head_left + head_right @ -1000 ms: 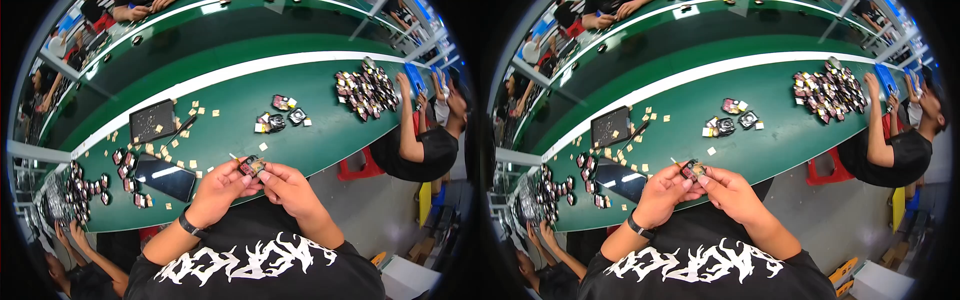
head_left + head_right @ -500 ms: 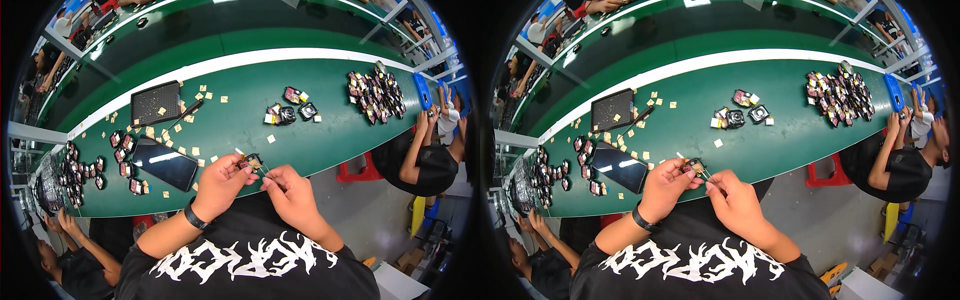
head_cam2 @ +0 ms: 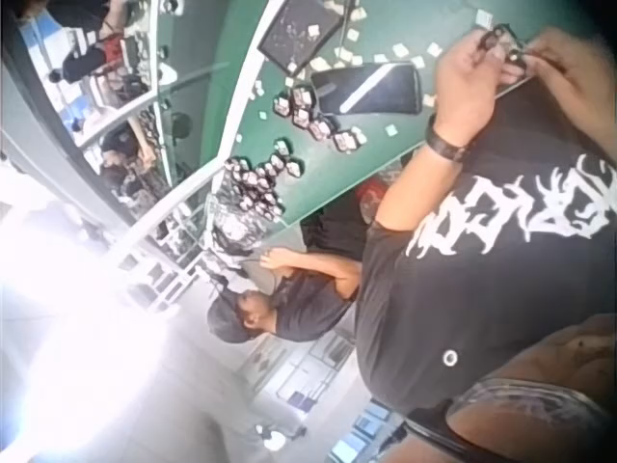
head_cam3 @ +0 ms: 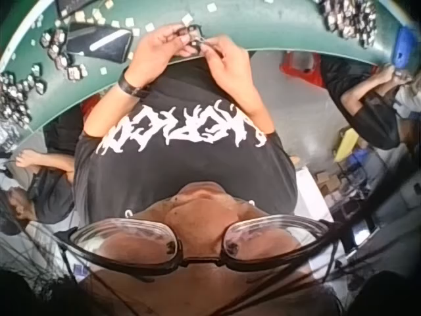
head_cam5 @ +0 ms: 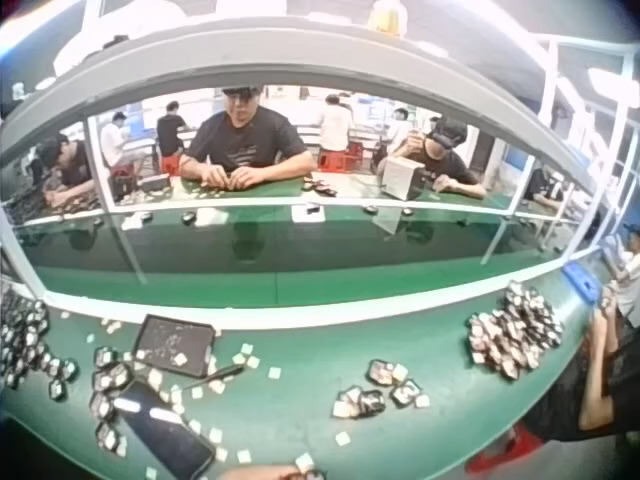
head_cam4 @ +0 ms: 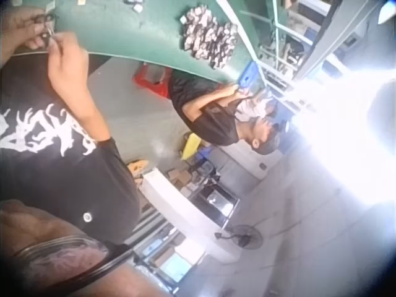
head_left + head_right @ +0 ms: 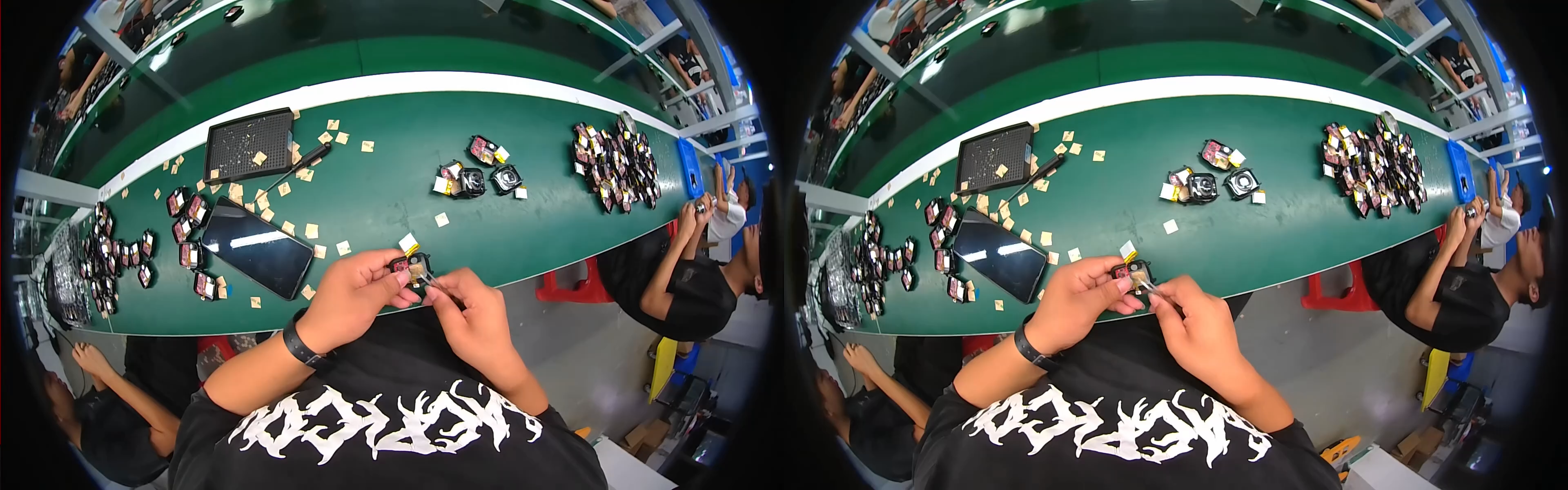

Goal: Assemble internal electronic components and batteries into smartwatch housings on an assembly line.

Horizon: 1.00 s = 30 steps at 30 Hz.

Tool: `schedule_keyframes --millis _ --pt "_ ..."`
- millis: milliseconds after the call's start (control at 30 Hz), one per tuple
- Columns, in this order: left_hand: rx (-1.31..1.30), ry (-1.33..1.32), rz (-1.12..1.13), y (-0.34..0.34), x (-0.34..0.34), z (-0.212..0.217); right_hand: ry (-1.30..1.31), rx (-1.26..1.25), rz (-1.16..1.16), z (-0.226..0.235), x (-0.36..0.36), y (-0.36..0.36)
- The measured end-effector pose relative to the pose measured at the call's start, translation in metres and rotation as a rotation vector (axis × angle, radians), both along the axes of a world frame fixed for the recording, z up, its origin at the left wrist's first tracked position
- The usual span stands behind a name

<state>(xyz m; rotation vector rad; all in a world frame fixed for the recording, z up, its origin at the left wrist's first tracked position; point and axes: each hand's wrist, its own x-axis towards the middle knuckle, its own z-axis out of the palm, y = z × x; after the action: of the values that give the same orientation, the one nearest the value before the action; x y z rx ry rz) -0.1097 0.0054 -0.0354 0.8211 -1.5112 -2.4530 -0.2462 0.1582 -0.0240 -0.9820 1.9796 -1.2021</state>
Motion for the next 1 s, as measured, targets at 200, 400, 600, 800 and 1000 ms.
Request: schedule_keyframes --millis 200,400,600,800,1000 --pt "0.074 0.02 -0.008 0.001 0.001 0.003 -0.315 -0.151 -0.058 -0.004 -0.005 0.008" --pt "-0.016 0.037 0.0 0.008 0.004 -0.001 -0.156 -0.06 0.049 0.009 -0.014 0.008" --pt "-0.011 0.051 0.048 0.011 0.005 -0.006 0.022 0.082 0.086 0.019 0.0 0.006" --pt "-0.219 0.055 0.002 0.013 0.006 -0.003 0.169 0.135 0.065 0.011 0.005 0.005" --pt "-0.267 0.019 -0.031 0.012 0.006 0.001 0.21 0.134 0.043 0.012 0.014 0.005"
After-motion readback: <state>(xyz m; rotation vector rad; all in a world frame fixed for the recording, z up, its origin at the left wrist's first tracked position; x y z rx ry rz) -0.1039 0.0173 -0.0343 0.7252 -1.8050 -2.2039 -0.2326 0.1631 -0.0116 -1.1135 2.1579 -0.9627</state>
